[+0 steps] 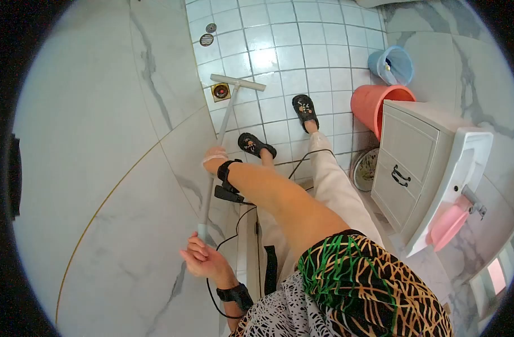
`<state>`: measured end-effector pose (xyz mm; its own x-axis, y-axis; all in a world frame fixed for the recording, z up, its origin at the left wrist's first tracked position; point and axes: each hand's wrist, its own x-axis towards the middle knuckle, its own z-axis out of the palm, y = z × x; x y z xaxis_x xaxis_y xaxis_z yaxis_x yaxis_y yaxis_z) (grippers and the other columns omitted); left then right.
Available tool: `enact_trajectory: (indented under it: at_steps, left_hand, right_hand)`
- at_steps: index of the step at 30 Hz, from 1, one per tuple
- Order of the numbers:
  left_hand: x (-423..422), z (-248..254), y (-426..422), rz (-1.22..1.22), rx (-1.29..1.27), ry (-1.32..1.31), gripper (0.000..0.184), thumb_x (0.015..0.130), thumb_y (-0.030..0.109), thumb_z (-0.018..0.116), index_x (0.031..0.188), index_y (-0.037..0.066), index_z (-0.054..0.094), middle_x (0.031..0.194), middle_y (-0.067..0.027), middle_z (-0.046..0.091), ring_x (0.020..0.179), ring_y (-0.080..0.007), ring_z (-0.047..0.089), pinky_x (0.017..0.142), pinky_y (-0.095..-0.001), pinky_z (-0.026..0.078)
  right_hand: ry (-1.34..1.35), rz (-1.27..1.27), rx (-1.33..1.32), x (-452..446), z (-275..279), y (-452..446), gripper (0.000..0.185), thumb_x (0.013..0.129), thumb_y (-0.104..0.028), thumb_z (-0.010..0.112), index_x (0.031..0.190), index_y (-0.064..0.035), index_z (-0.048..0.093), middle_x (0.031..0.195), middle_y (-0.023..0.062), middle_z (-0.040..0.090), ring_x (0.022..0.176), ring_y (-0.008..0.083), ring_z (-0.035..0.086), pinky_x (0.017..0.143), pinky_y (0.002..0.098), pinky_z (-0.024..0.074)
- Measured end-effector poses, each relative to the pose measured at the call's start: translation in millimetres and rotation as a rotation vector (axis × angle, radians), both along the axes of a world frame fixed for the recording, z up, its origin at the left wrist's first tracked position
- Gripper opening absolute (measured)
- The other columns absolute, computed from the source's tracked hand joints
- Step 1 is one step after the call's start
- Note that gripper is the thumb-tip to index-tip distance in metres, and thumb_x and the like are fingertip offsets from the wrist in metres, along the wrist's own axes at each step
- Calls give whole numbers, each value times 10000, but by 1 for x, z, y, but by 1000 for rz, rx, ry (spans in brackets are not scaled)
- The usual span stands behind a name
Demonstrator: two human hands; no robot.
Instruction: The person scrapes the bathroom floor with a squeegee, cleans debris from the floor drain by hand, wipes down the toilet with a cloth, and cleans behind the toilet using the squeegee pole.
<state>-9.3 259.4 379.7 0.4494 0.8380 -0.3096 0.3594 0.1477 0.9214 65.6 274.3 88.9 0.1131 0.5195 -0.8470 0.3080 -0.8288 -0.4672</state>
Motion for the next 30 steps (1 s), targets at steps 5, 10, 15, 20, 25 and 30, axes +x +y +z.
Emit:
enact_trajectory:
  at_steps: [5,10,15,20,25,30]
  left_hand:
    - [-16,4,-14,39,36,75,501,989,247,297,508,130,219,488,1,231,580,-152,345,983,-462,337]
    - [-42,8,-16,32,-22,33,495,999,273,280,526,134,229,520,-3,252,597,-145,340,1056,-493,275]
    - [-64,12,-28,-79,23,64,448,978,227,324,551,93,290,571,-24,327,635,-173,376,1067,-518,254]
    - [-69,14,-37,-424,123,136,305,911,116,416,616,46,377,723,-74,505,798,-239,500,1064,-540,241]
    - [-39,-35,-40,-399,77,141,268,930,114,421,670,45,421,827,-84,533,941,-238,499,1047,-466,276]
    - [-36,-33,-54,64,-176,204,305,974,154,373,691,45,402,842,-60,508,1023,-218,476,924,-348,359]
  right_hand:
    - [31,12,-128,-19,8,3,181,741,-161,687,882,-47,694,864,95,667,760,240,647,623,347,511]
    - [110,-26,-73,-27,28,-7,241,741,-163,692,948,-41,676,973,125,653,858,234,646,696,356,524]
    - [81,-165,-97,-77,-8,-2,172,784,-143,628,909,-38,684,898,120,658,849,259,642,666,393,518]
    - [-6,-493,-237,-17,60,-40,156,794,-169,617,883,-66,693,913,90,666,859,216,647,675,339,527]
    - [-38,-214,152,24,-29,-50,189,825,-230,580,806,-67,672,822,103,676,715,236,666,592,344,533]
    - [-23,-227,159,22,-43,-40,186,802,-242,603,745,-84,681,717,88,677,638,222,666,535,353,523]
